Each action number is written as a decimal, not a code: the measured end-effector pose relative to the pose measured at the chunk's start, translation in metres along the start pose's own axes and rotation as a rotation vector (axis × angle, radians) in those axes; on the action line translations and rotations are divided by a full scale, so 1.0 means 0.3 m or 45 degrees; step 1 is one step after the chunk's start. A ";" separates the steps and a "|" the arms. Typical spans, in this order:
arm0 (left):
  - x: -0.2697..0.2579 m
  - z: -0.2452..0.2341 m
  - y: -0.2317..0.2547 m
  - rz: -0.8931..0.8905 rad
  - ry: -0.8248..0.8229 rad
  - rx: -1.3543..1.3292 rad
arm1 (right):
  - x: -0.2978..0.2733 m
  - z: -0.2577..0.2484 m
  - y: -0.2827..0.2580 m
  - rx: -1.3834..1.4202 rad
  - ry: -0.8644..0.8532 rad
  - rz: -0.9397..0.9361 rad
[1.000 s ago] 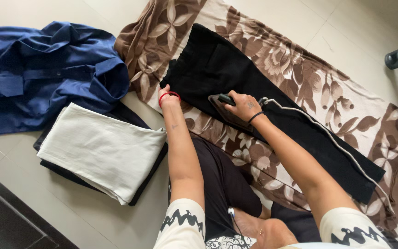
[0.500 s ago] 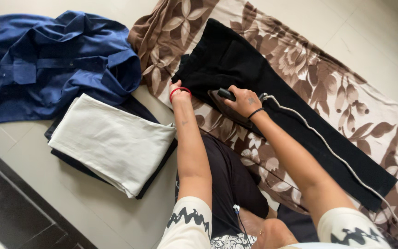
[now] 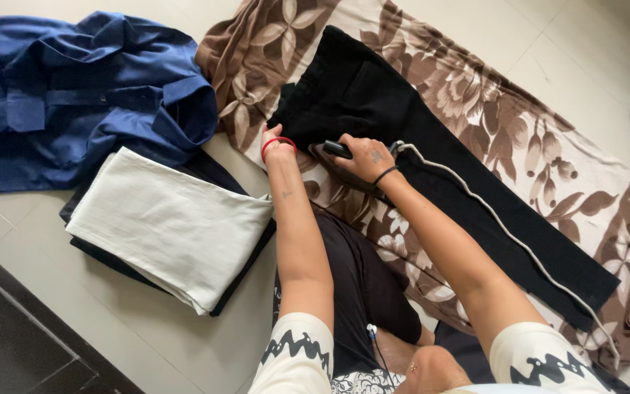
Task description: The person irons a pair of black trousers and a black t-shirt on a floral-patterned mat laid on the floor. They use a handheld iron to smooth the fabric, folding the trousers and then the t-shirt after ironing.
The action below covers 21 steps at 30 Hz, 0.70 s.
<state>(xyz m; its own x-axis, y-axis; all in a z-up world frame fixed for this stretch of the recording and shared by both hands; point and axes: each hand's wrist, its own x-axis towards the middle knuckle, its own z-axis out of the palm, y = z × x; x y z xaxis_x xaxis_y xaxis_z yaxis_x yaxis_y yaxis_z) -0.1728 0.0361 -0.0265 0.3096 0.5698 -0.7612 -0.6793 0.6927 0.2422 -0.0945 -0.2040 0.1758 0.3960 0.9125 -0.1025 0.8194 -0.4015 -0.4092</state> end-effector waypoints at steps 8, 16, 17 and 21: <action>-0.003 -0.005 0.001 0.006 -0.062 -0.028 | 0.023 0.024 -0.033 0.002 0.008 -0.054; 0.013 -0.014 0.014 0.065 0.072 0.094 | -0.149 -0.022 0.068 -0.061 -0.044 -0.112; 0.015 -0.010 0.014 0.101 0.147 0.122 | -0.176 -0.043 0.090 -0.061 -0.062 -0.102; 0.019 -0.002 0.003 0.022 -0.061 -0.026 | -0.245 -0.119 0.148 -0.123 -0.014 -0.084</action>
<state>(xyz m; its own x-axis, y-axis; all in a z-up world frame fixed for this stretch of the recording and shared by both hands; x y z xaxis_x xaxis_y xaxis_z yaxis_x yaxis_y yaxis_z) -0.1720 0.0398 -0.0310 0.3290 0.6025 -0.7271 -0.6979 0.6738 0.2426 -0.0724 -0.2918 0.1975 0.3362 0.9377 -0.0882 0.8797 -0.3461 -0.3262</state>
